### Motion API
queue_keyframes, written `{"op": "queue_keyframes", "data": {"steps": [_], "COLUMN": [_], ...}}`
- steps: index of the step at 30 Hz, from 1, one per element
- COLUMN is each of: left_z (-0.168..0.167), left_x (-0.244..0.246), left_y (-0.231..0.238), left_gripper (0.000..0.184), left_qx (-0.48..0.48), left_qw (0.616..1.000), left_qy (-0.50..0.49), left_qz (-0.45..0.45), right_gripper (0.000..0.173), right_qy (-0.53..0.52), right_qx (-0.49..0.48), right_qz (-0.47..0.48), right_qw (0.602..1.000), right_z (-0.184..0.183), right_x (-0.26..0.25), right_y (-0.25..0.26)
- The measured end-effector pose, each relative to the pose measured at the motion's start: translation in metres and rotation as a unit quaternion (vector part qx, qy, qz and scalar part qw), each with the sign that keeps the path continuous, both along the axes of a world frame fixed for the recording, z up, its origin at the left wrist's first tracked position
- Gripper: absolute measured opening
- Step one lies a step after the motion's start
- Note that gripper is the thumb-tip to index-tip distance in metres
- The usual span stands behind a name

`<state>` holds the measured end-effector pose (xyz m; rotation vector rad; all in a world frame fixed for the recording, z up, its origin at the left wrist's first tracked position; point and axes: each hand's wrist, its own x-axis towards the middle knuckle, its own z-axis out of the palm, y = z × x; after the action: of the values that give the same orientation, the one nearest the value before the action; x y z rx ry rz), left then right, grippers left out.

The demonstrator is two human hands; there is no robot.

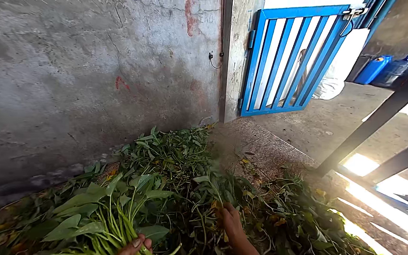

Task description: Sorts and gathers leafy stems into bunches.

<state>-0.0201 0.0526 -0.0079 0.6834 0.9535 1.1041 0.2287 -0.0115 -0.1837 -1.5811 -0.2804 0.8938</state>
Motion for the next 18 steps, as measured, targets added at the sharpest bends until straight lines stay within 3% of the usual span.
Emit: {"op": "queue_keyframes", "data": {"steps": [2,4,8,11,18], "left_z": [0.001,0.002,0.001,-0.002,-0.011], "left_x": [0.002,0.003,0.004,0.006,0.009], "left_y": [-0.003,-0.003,-0.006,-0.004,-0.007], "left_gripper": [0.012,0.013,0.014,0.018,0.022], "left_qx": [-0.003,-0.001,0.004,0.020,-0.014], "left_qw": [1.000,1.000,0.996,0.993,0.994], "left_qy": [0.010,0.006,0.015,0.031,0.031], "left_qz": [0.017,0.029,0.083,0.111,0.103], "right_gripper": [0.034,0.040,0.023,0.023,0.019], "right_qy": [0.030,0.017,0.021,0.086,0.269], "right_qx": [-0.104,-0.108,0.053,0.099,0.259], "right_qz": [0.022,0.041,-0.008,-0.021,0.033], "right_qw": [0.994,0.993,0.998,0.991,0.927], "right_z": [-0.014,-0.009,0.023,0.050,0.091], "right_x": [0.008,0.013,-0.002,-0.014,-0.050], "right_y": [-0.007,-0.015,-0.031,-0.041,-0.052]}}
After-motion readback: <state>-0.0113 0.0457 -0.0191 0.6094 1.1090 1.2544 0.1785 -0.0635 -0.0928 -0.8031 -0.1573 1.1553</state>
